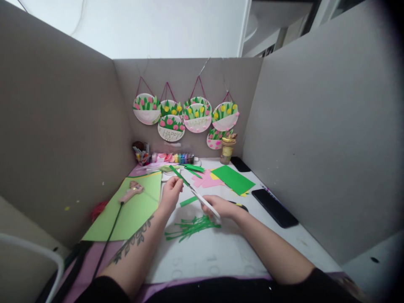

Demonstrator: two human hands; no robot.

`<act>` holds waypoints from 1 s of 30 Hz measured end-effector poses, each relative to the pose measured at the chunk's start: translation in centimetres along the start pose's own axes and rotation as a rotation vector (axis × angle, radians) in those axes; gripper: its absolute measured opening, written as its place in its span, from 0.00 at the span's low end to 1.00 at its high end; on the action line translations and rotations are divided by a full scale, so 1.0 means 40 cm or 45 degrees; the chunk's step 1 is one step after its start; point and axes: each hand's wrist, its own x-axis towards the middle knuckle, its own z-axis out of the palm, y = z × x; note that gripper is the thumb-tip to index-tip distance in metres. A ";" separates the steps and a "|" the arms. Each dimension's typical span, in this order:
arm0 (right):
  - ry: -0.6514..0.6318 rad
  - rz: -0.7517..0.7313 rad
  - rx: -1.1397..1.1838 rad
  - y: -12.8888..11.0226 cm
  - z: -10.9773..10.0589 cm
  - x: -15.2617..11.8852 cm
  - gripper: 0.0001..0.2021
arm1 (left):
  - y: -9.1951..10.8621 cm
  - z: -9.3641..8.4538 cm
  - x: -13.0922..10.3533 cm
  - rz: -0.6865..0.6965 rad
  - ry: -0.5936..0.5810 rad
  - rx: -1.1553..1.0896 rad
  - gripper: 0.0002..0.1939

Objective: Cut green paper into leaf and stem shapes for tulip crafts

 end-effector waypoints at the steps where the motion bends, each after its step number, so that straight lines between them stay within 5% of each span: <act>1: 0.008 -0.004 -0.009 0.001 -0.001 0.000 0.05 | 0.002 0.000 -0.001 0.000 -0.002 0.002 0.12; 18: 0.047 0.024 0.070 0.012 -0.007 0.007 0.05 | 0.013 0.004 -0.006 -0.044 -0.072 0.000 0.12; 30: 0.003 -0.042 -0.002 0.004 -0.006 -0.001 0.05 | -0.003 -0.002 0.006 -0.057 0.037 -0.122 0.12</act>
